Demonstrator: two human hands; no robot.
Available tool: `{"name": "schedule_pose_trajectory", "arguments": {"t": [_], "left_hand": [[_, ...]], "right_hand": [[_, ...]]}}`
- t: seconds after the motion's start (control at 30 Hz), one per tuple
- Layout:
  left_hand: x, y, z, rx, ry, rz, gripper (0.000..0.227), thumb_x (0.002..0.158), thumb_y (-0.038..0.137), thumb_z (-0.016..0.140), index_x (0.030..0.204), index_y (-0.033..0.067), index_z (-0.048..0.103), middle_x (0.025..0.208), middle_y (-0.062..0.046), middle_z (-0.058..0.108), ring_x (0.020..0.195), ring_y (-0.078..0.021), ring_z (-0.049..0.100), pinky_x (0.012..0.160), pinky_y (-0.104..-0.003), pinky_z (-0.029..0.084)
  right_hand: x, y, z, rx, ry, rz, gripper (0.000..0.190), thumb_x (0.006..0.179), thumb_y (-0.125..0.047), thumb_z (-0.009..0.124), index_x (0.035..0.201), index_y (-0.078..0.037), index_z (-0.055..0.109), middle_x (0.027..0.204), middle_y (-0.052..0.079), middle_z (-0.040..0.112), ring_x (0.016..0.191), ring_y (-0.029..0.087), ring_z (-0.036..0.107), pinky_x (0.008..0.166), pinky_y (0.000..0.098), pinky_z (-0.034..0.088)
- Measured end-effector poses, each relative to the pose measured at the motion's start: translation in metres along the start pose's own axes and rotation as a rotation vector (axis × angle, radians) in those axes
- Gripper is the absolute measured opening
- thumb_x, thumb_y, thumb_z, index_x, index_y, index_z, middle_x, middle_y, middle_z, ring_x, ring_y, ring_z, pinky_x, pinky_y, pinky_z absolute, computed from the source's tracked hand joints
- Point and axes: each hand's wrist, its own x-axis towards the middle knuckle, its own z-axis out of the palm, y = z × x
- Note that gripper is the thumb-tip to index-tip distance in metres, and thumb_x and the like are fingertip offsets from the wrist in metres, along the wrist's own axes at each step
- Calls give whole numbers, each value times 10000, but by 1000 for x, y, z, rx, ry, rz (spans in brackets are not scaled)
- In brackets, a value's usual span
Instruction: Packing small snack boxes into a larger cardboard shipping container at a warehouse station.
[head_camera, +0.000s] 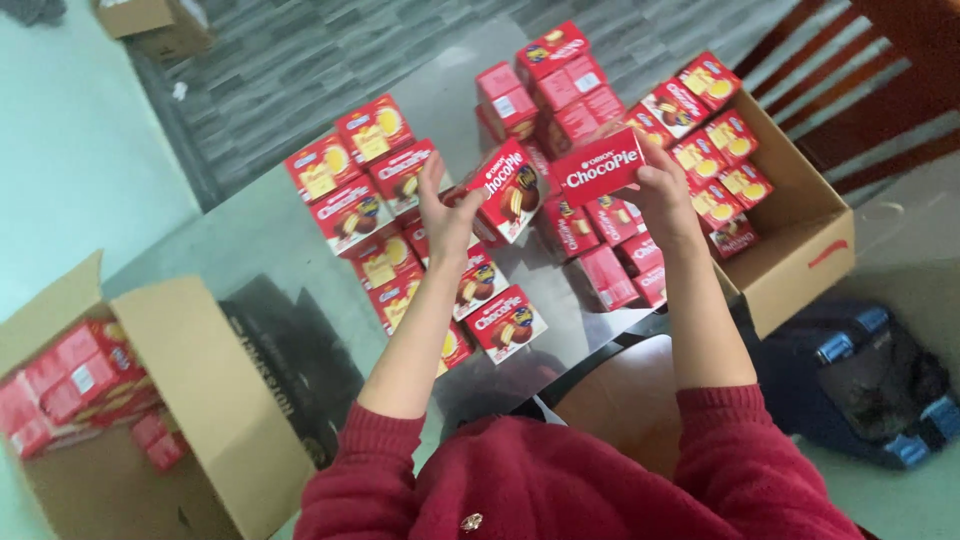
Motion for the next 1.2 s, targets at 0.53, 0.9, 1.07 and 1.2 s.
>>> {"name": "schedule_pose_trajectory", "arguments": {"t": [0.53,0.9,1.07,1.2], "left_hand": [[-119,159,-315,-418,210,285,937,810,95,951,1630,190,508,1547,-215,646,1136,-198,731,886,-345,663],[-221,146,-506,107,920,260,833,804,19,800,1556,197,488,1484,-147,661,1234,-220,780,939,-325,697],[-203,45,-574,379,1084,25,901,754,127,906,1564,216,523,1414,-157,702,1288,-355,726,1049,-472,610],[-192,4,-588,566,979,-43,945,775,126,940,1608,208,501,1446,-192,649,1402,-464,625,1196,-607,460]], "right_hand": [[-36,-62,334,128,-720,-16,1166,822,-561,880,1752,-55,392,1566,90,648,1376,192,669,1151,349,576],[-164,9,620,-613,-1245,-413,1202,849,-426,975,1765,-215,226,1512,200,374,1401,359,561,1265,472,517],[-177,102,678,-948,-1209,-219,1345,666,-582,993,1733,-136,307,1520,219,411,1447,455,545,1236,553,470],[-186,146,695,-1294,-1279,-47,1468,557,-541,1063,1762,-191,300,1563,281,381,1478,544,512,1247,619,499]]}}
